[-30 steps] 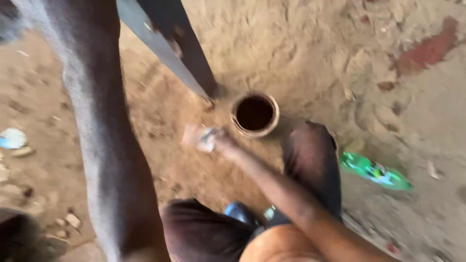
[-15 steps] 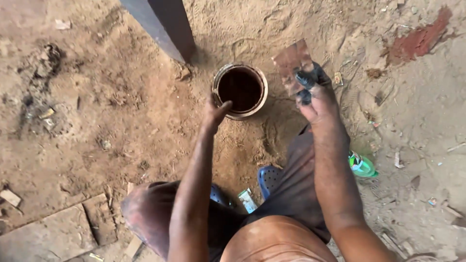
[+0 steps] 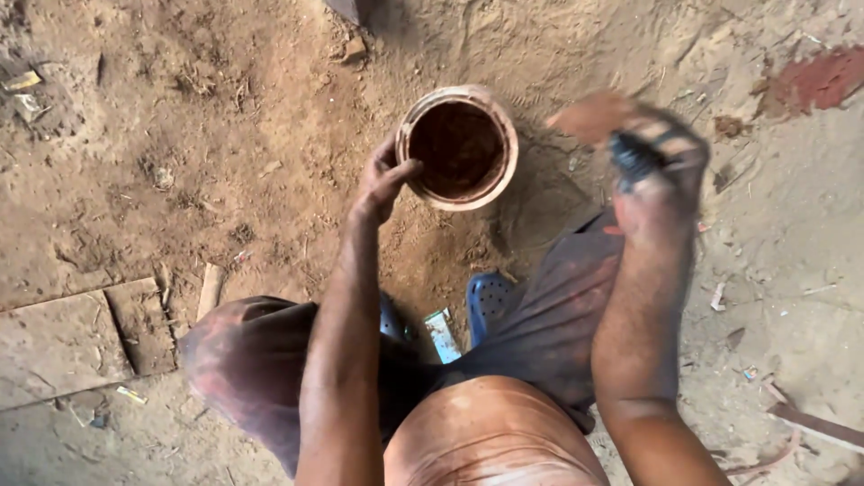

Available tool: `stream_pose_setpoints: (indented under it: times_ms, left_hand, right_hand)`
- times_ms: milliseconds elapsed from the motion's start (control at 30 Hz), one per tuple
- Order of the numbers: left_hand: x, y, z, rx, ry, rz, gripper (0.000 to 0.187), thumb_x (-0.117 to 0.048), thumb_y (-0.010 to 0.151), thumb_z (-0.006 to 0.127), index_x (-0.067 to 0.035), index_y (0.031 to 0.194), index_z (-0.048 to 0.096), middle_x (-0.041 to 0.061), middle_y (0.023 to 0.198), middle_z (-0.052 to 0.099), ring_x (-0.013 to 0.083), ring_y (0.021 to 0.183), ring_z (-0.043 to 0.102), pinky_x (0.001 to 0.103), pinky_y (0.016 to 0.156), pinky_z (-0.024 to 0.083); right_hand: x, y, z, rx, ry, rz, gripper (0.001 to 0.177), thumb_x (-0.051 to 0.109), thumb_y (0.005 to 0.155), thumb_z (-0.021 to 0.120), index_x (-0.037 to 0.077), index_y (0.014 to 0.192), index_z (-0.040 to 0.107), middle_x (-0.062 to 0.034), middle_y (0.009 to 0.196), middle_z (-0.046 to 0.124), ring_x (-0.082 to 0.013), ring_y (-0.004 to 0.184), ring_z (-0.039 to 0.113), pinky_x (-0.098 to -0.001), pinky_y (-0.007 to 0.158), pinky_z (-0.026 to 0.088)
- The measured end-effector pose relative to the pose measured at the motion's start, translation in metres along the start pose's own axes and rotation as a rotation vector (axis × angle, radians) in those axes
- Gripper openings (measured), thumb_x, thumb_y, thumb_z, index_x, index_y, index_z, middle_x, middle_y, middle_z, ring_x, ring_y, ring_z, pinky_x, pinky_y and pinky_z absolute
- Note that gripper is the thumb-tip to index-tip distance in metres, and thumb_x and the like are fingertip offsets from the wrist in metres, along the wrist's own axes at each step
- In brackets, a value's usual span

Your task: The person is staining a wooden panel with a cloth. They dip a cloth into a container of dark liquid and rub it over the surface of the slatted wooden board to apply the finish.

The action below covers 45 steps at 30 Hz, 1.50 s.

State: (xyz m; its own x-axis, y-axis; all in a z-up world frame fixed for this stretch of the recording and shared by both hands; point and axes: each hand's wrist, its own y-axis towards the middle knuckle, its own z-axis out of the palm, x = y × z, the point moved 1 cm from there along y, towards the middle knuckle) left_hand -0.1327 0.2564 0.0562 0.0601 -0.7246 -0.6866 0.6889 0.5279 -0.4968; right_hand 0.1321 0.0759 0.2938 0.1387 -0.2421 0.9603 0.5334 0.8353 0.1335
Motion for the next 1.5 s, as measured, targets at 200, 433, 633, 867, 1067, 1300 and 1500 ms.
stream_pose_setpoints:
  times_ms: [200, 433, 633, 867, 1067, 1300, 1500]
  left_hand:
    - [-0.015, 0.004, 0.021, -0.017, 0.084, 0.01, 0.08, 0.003, 0.082, 0.071, -0.011, 0.156, 0.043, 0.014, 0.141, 0.066, 0.028, 0.13, 0.064, 0.047, 0.116, 0.048]
    - [-0.004, 0.002, 0.021, -0.037, 0.056, 0.006, 0.078, 0.003, 0.084, 0.072, -0.009, 0.156, 0.045, 0.016, 0.145, 0.063, 0.0287, 0.131, 0.063, 0.047, 0.114, 0.048]
    - [-0.007, 0.002, 0.028, -0.068, 0.059, -0.013, 0.083, 0.0, 0.084, 0.076, -0.012, 0.158, 0.039, 0.016, 0.15, 0.058, 0.0292, 0.135, 0.058, 0.046, 0.117, 0.048]
    - [-0.019, -0.002, 0.039, -0.149, 0.141, -0.102, 0.088, 0.0, 0.083, 0.074, -0.017, 0.159, 0.033, 0.014, 0.155, 0.048, 0.0283, 0.138, 0.052, 0.044, 0.115, 0.047]
    - [-0.021, -0.001, 0.048, -0.15, 0.168, -0.08, 0.086, 0.0, 0.083, 0.071, -0.015, 0.16, 0.034, 0.016, 0.154, 0.052, 0.0307, 0.136, 0.056, 0.04, 0.112, 0.051]
    - [-0.011, 0.007, 0.047, -0.132, 0.134, -0.04, 0.084, 0.002, 0.085, 0.07, -0.01, 0.159, 0.032, 0.018, 0.157, 0.046, 0.0309, 0.137, 0.054, 0.04, 0.112, 0.052]
    - [0.007, 0.029, 0.043, -0.111, 0.057, 0.031, 0.082, 0.008, 0.086, 0.067, -0.006, 0.159, 0.031, 0.022, 0.155, 0.05, 0.032, 0.135, 0.057, 0.038, 0.112, 0.052]
  right_hand:
    - [-0.031, 0.012, 0.087, 0.282, -1.168, 0.491, 0.039, -0.003, 0.093, 0.059, 0.005, 0.13, 0.069, -0.0166, 0.114, 0.076, -0.0274, 0.087, 0.075, -0.038, 0.075, 0.06]
    - [-0.232, 0.018, 0.064, 0.302, -1.438, 0.397, 0.024, -0.001, 0.089, 0.059, 0.001, 0.112, 0.066, -0.0239, 0.11, 0.07, -0.0408, 0.099, 0.067, -0.0517, 0.088, 0.055]
    - [-0.373, 0.008, 0.01, 0.165, -1.55, 0.312, 0.015, 0.007, 0.088, 0.059, 0.004, 0.1, 0.068, -0.027, 0.107, 0.067, -0.0466, 0.102, 0.061, -0.0567, 0.092, 0.049]
    - [-0.388, 0.016, 0.022, 0.276, -1.736, 0.472, 0.027, 0.014, 0.092, 0.053, 0.008, 0.112, 0.069, -0.0182, 0.121, 0.065, -0.0363, 0.117, 0.057, -0.0551, 0.102, 0.043]
    - [-0.382, 0.021, 0.023, 0.252, -1.727, 0.477, 0.022, 0.013, 0.09, 0.057, 0.007, 0.106, 0.071, -0.0192, 0.114, 0.067, -0.0373, 0.11, 0.061, -0.0542, 0.096, 0.047]
    - [-0.372, 0.031, 0.021, 0.231, -1.709, 0.467, 0.016, 0.012, 0.087, 0.062, 0.006, 0.098, 0.072, -0.0203, 0.106, 0.07, -0.0385, 0.103, 0.065, -0.0532, 0.088, 0.051]
    - [-0.309, 0.044, 0.023, 0.214, -1.694, 0.46, 0.011, 0.01, 0.084, 0.066, 0.006, 0.092, 0.073, -0.0213, 0.098, 0.072, -0.0396, 0.096, 0.069, -0.0524, 0.082, 0.055]
